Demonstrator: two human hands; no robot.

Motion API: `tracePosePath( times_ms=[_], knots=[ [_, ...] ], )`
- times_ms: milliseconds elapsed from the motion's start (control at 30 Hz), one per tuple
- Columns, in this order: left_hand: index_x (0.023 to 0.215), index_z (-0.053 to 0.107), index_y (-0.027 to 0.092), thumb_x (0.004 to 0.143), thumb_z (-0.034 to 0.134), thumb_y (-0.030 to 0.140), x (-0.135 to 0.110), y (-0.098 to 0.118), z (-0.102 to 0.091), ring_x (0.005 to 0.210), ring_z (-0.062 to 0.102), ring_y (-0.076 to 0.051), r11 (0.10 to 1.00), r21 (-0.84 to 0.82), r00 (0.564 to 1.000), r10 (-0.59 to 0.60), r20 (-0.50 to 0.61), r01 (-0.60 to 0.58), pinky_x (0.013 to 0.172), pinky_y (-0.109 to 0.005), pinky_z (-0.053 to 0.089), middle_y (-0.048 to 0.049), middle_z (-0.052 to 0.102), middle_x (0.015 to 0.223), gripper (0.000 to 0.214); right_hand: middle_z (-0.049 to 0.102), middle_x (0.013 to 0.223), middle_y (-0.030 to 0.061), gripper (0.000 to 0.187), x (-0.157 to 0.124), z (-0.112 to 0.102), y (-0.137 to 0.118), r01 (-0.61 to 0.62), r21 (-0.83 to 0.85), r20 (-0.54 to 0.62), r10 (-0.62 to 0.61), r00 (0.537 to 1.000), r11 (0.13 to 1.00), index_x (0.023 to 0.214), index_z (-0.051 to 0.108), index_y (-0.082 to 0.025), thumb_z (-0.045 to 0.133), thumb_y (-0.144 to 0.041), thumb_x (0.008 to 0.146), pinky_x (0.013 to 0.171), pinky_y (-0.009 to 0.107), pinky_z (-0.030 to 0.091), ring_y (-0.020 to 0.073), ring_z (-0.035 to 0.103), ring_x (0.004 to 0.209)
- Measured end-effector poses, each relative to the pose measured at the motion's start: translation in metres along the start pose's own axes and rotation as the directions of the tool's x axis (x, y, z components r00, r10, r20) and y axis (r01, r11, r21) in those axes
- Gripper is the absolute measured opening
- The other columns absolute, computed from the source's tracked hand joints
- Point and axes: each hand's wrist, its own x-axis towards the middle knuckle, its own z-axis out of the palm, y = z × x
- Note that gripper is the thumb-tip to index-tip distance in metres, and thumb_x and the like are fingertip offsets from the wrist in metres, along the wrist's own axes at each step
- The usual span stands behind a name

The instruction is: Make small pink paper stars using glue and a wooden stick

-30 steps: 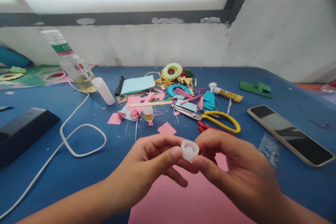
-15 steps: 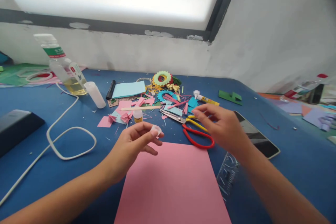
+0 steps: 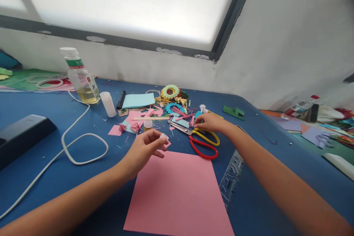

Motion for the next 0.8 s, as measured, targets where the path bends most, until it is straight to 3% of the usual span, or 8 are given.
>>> tracePosePath(
  times_ms=[200,433,567,633,700,800],
  knots=[
    [0.075,0.057,0.014,0.075,0.064,0.037,-0.002,0.000,-0.001,0.067,0.056,-0.011,1.000,-0.001,0.999,0.019,0.033,-0.019,0.057,-0.021,0.050,-0.0018,0.059,0.075,0.024,0.056,0.115,0.0075,0.029,0.015,-0.012,-0.011,0.030,-0.058,0.204,-0.018,0.979,0.998,0.113,0.054,-0.017,0.051,-0.032,0.088,0.080,0.039,0.050,0.0193,0.058,0.095],
    [0.076,0.056,0.015,0.075,0.063,0.038,-0.006,0.002,-0.002,0.066,0.055,-0.012,0.999,-0.010,0.997,0.036,0.064,-0.036,0.057,-0.023,0.050,-0.0025,0.059,0.077,0.024,0.056,0.115,0.0076,0.028,0.001,-0.001,-0.017,0.077,-0.113,0.110,-0.065,0.992,0.991,0.113,0.054,-0.017,0.051,-0.032,0.089,0.080,0.039,0.050,0.0194,0.058,0.096],
    [0.076,0.055,0.015,0.075,0.062,0.038,-0.007,0.001,-0.002,0.065,0.055,-0.012,0.999,-0.013,0.997,0.045,0.065,-0.045,0.057,-0.024,0.050,-0.0029,0.059,0.077,0.024,0.056,0.115,0.0077,0.027,-0.014,-0.002,-0.011,0.050,-0.039,-0.104,-0.054,0.993,0.998,0.112,0.055,-0.018,0.050,-0.031,0.089,0.080,0.039,0.050,0.0185,0.058,0.095],
    [0.076,0.055,0.015,0.075,0.062,0.038,-0.007,0.001,-0.002,0.065,0.055,-0.012,0.999,-0.017,0.997,0.044,0.069,-0.043,0.057,-0.025,0.050,-0.0027,0.059,0.077,0.024,0.057,0.113,0.0076,0.028,-0.025,-0.003,-0.005,0.051,0.036,-0.270,-0.039,0.962,0.998,0.113,0.054,-0.017,0.051,-0.032,0.088,0.078,0.039,0.050,0.0182,0.058,0.093],
    [0.076,0.055,0.015,0.075,0.062,0.038,-0.006,0.001,-0.002,0.066,0.055,-0.012,0.999,-0.023,0.996,0.038,0.077,-0.036,0.057,-0.024,0.049,-0.0026,0.059,0.077,0.024,0.058,0.108,0.0074,0.030,-0.037,-0.004,-0.001,0.077,0.117,-0.459,-0.015,0.888,0.990,0.114,0.052,-0.016,0.048,-0.033,0.090,0.076,0.038,0.050,0.0174,0.059,0.089],
    [0.078,0.056,0.014,0.076,0.060,0.038,-0.007,0.001,0.000,0.067,0.054,-0.013,0.999,-0.028,0.995,0.018,0.099,-0.015,0.058,-0.024,0.049,-0.0037,0.059,0.079,0.024,0.057,0.098,0.0084,0.038,-0.055,-0.002,-0.004,0.160,0.208,-0.690,0.029,0.723,0.965,0.119,0.043,-0.013,0.025,-0.037,0.096,0.074,0.035,0.048,0.0163,0.057,0.082]
  ],
)
